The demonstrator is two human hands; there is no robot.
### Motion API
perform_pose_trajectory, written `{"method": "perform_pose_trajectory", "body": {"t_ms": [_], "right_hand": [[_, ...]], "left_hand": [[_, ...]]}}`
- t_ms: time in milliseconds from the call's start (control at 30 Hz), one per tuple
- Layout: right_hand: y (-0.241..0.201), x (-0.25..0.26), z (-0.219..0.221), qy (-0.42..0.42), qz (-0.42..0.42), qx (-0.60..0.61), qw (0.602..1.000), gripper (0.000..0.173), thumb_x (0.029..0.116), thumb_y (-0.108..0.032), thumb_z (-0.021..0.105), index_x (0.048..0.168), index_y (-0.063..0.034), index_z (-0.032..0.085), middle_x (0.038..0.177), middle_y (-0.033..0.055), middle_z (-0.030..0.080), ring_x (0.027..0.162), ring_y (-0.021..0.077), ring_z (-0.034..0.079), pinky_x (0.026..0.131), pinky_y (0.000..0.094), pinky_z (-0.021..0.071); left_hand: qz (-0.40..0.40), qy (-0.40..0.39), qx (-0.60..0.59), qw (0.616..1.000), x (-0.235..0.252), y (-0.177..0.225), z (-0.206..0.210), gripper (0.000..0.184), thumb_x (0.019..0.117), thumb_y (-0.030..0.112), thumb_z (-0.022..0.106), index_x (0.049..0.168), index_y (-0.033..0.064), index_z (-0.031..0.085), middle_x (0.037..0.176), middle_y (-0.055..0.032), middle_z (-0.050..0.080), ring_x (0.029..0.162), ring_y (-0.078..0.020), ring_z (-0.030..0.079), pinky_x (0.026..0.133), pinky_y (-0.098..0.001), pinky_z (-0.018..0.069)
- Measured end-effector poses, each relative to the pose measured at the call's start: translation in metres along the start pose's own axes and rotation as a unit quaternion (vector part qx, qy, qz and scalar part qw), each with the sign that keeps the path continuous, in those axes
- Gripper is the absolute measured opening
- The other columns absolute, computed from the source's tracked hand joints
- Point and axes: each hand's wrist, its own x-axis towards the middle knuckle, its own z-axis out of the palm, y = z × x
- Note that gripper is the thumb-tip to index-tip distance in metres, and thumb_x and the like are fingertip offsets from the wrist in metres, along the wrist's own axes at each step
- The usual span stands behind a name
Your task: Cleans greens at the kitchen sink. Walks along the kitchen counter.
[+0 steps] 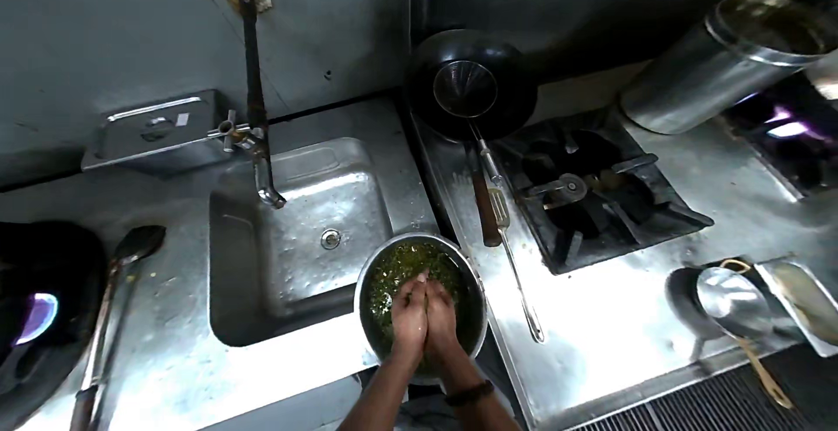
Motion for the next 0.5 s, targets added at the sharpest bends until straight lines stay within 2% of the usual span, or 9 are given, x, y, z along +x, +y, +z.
{"method": "perform_pose_trajectory", "body": {"t_ms": [33,67,133,200,267,333,400,433,500], "right_hand": [[0.000,-0.001,-0.004,-0.015,0.008,-0.009,1.000,0.028,0.1094,-0.015,0.047,0.118,0.0034,0.066,0.106,0.0116,0.069,0.097,0.0129,0.065,0.089,0.0310,0.0545],[0.000,-0.001,-0.006,-0.024,0.011,-0.016,1.000,0.030,0.1105,-0.017,0.044,0.124,0.0024,0.062,0.112,0.0117,0.067,0.101,0.0125,0.064,0.091,0.0305,0.0535],[-0.001,-0.001,-0.010,-0.033,0.014,-0.016,0.999,0.031,0.1099,-0.014,0.042,0.131,0.0016,0.058,0.122,0.0125,0.064,0.108,0.0131,0.062,0.095,0.0297,0.0516],[-0.005,-0.004,-0.012,-0.028,0.035,-0.025,0.999,0.034,0.1102,-0.013,0.041,0.133,0.0028,0.060,0.129,0.0141,0.064,0.115,0.0151,0.061,0.100,0.0317,0.0489],[-0.007,-0.007,-0.016,-0.030,0.048,-0.046,0.997,0.038,0.1119,-0.020,0.039,0.133,0.0017,0.062,0.129,0.0150,0.066,0.116,0.0172,0.063,0.102,0.0355,0.0498],[-0.007,-0.007,-0.017,-0.047,0.051,-0.055,0.996,0.040,0.1130,-0.025,0.036,0.132,-0.0006,0.062,0.120,0.0133,0.068,0.109,0.0156,0.065,0.096,0.0349,0.0532],[-0.006,-0.005,-0.019,-0.060,0.059,-0.070,0.994,0.039,0.1125,-0.025,0.038,0.127,-0.0018,0.066,0.113,0.0126,0.070,0.103,0.0168,0.067,0.093,0.0363,0.0551],[-0.005,-0.004,-0.020,-0.060,0.072,-0.066,0.993,0.037,0.1119,-0.025,0.040,0.125,-0.0027,0.067,0.110,0.0120,0.071,0.100,0.0174,0.067,0.090,0.0375,0.0554],[-0.003,0.000,-0.024,-0.061,0.094,-0.033,0.993,0.035,0.1107,-0.027,0.044,0.120,-0.0039,0.069,0.106,0.0115,0.071,0.096,0.0184,0.068,0.086,0.0394,0.0570]], "left_hand": [[0.015,-0.007,0.020,1.000,-0.001,-0.003,0.000,0.030,0.1071,0.017,0.050,0.123,0.0015,0.070,0.131,-0.0104,0.070,0.124,-0.0170,0.064,0.109,-0.0361,0.0493],[0.039,-0.021,0.049,0.998,-0.001,-0.006,-0.002,0.034,0.1065,0.014,0.045,0.130,0.0029,0.068,0.137,-0.0103,0.066,0.130,-0.0170,0.060,0.113,-0.0363,0.0466],[0.096,-0.047,0.112,0.988,0.001,-0.013,-0.004,0.042,0.1044,0.010,0.040,0.140,0.0045,0.062,0.148,-0.0140,0.058,0.142,-0.0221,0.049,0.120,-0.0393,0.0378],[0.133,-0.069,0.164,0.975,0.003,-0.018,-0.005,0.045,0.1028,0.011,0.040,0.141,0.0068,0.062,0.150,-0.0144,0.055,0.150,-0.0319,0.038,0.126,-0.0469,0.0260],[0.128,-0.089,0.203,0.967,0.004,-0.018,-0.004,0.045,0.1057,0.024,0.038,0.140,0.0093,0.064,0.152,-0.0083,0.055,0.153,-0.0332,0.031,0.129,-0.0509,0.0162],[0.079,-0.098,0.262,0.957,0.003,-0.013,-0.001,0.056,0.1067,0.045,0.031,0.142,0.0171,0.063,0.161,-0.0023,0.045,0.157,-0.0297,0.023,0.128,-0.0563,0.0108],[0.047,-0.088,0.324,0.941,0.004,-0.007,0.002,0.058,0.1063,0.052,0.025,0.147,0.0274,0.059,0.167,0.0018,0.034,0.159,-0.0283,0.015,0.126,-0.0615,0.0062],[0.047,-0.081,0.354,0.930,0.004,-0.005,0.003,0.056,0.1073,0.051,0.023,0.150,0.0326,0.054,0.169,0.0018,0.029,0.159,-0.0284,0.015,0.125,-0.0626,0.0069],[0.072,-0.059,0.407,0.909,0.007,-0.005,0.006,0.054,0.1085,0.049,0.021,0.156,0.0371,0.044,0.171,-0.0009,0.024,0.158,-0.0298,0.020,0.124,-0.0635,0.0142]]}}
